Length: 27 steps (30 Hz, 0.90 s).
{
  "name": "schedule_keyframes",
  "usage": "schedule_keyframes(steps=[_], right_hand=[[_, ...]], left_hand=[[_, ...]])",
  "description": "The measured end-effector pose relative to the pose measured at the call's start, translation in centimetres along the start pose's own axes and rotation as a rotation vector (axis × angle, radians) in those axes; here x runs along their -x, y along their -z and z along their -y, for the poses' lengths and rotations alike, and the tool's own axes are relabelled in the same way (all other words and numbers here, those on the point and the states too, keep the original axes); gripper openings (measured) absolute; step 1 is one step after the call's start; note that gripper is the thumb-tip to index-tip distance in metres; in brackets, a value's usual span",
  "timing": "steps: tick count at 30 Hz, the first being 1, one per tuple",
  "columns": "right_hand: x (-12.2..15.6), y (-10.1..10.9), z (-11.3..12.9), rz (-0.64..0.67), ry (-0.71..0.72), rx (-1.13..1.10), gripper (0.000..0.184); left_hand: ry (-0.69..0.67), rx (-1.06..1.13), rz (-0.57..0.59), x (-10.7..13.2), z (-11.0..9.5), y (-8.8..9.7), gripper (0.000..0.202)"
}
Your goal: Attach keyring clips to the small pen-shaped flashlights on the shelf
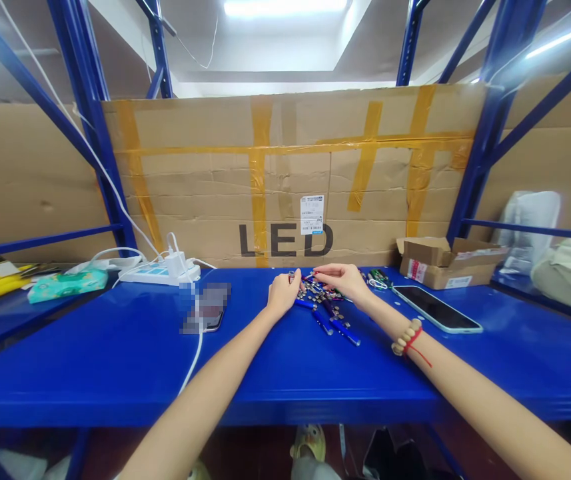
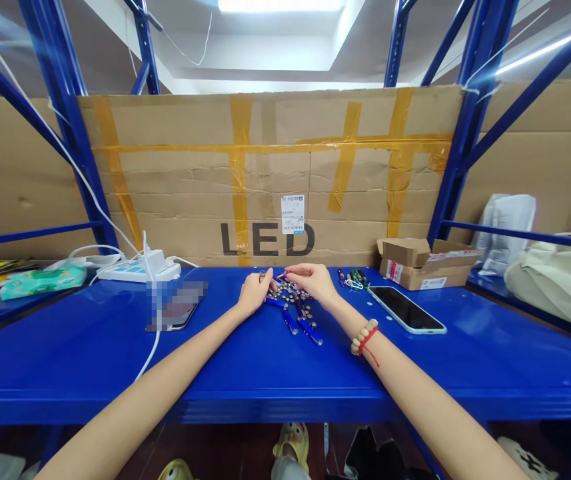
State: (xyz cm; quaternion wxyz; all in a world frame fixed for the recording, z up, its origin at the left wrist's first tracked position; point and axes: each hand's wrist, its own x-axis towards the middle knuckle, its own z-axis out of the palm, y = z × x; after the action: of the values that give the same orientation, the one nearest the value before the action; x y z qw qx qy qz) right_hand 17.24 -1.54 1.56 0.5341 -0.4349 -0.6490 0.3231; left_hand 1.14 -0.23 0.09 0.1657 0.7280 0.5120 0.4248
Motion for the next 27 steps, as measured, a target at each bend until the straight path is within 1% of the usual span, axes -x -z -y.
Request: schedule_keyframes(steps=[3, 6, 9, 14, 19, 23, 25, 27], right_hand=[[0.1, -0.1, 0.0, 0.025, 0.089, 0.099, 0.026], [0.2, 0.0, 0.1, 0.037, 0.199, 0.248, 0.018], [0.4, -0.1, 0.2, 0.057, 0.295, 0.407, 0.015], [0.7, -0.3, 0.4, 0.086, 0.425, 0.609, 0.021], [1.0, -0.1, 0.8, 0.081, 0.461, 0.740, 0.021], [1.2, -0.2, 1.1, 0.074, 0.484, 0.768, 0.024], [1.3, -0.3, 1.2, 0.060, 0.473, 0.770, 0.030], [1.3, -0.4, 1.3, 0.059, 0.462, 0.804, 0.030]], left_hand=[[-0.001, 0.041, 0.008, -0.2, 0.3, -0.3, 0.052], [0.003, 0.025, -0.041, -0.4, 0.5, -0.6, 0.050], [-0.011, -0.058, -0.067, -0.4, 0.4, -0.6, 0.049], [-0.126, -0.257, 0.002, 0.2, -0.3, -0.1, 0.040], [-0.105, -0.347, -0.008, 0.4, -0.6, 0.1, 0.041], [-0.130, -0.374, -0.007, 0.3, -0.4, 0.1, 0.039], [-0.128, -0.382, -0.009, 0.3, -0.2, 0.0, 0.039], [-0.126, -0.385, -0.009, 0.3, -0.1, 0.0, 0.040]])
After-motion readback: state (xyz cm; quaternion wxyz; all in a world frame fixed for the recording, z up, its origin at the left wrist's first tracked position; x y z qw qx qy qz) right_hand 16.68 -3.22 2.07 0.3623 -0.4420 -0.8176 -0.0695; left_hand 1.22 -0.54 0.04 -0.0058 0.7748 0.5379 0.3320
